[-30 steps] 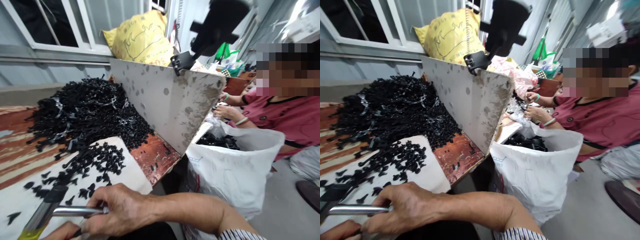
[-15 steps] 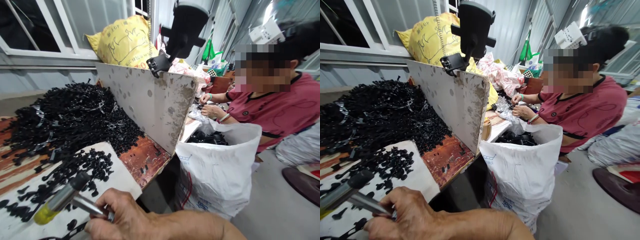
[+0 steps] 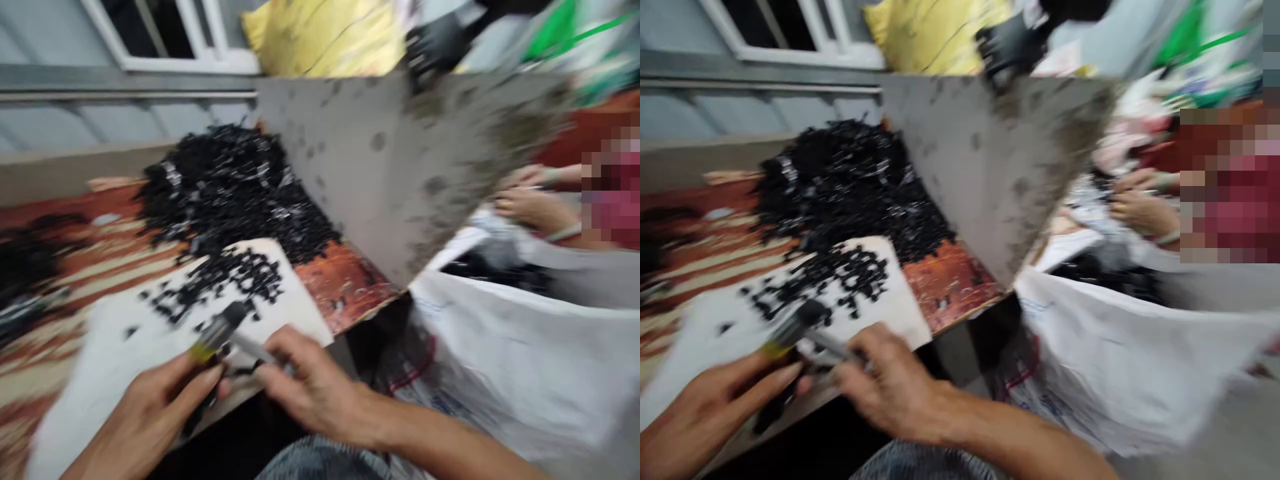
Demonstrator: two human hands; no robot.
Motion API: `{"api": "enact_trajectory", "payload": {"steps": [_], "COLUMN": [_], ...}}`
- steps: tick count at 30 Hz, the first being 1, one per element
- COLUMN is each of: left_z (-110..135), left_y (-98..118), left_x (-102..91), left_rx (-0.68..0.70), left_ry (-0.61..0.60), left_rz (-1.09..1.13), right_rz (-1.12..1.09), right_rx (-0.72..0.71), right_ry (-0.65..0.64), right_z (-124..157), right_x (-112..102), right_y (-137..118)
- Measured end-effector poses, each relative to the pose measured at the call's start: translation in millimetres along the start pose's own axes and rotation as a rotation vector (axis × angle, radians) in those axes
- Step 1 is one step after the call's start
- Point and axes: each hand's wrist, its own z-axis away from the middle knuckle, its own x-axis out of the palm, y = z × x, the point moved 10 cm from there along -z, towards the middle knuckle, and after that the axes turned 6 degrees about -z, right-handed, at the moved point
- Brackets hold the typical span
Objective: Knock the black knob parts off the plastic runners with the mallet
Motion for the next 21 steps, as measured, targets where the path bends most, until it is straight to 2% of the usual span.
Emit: {"api": "enact_trajectory", "payload": {"steps": [3,5,7,9,12,18,21], "left_z": [11.5,11.8,11.8,12.6,13.9,11.5,12.7], "left_y": [-8.7,-19.0,-25.5,-26.3,-25.8,-31.1,-33.2], "left_x": [3.9,0.6,1.3,6.0,12.4,19.6,21.8], "left_rx": [-0.133,-0.244,-0.296,-0.287,-0.257,-0.231,-0.222], "left_ry": [-0.171,-0.168,-0.181,-0.241,-0.337,-0.400,-0.410], "left_rz": [0.184,0.338,0.436,0.450,0.373,0.310,0.344], "right_rz": [-0.041,0.166,0.291,0.352,0.388,0.441,0.445], "right_rx": [0.019,-0.083,-0.202,-0.282,-0.320,-0.253,-0.241], "right_ry": [-0.058,-0.068,-0.096,-0.120,-0.132,-0.234,-0.216], "right_z": [6.1,8.5,13.0,17.3,16.5,-3.2,-11.9], "right_x": [-9.9,-16.5,-17.4,-15.6,-10.0,17.5,21.2], "right_y": [13.7,14.7,9.1,1.7,-6.0,-3.1,-1.4]}}
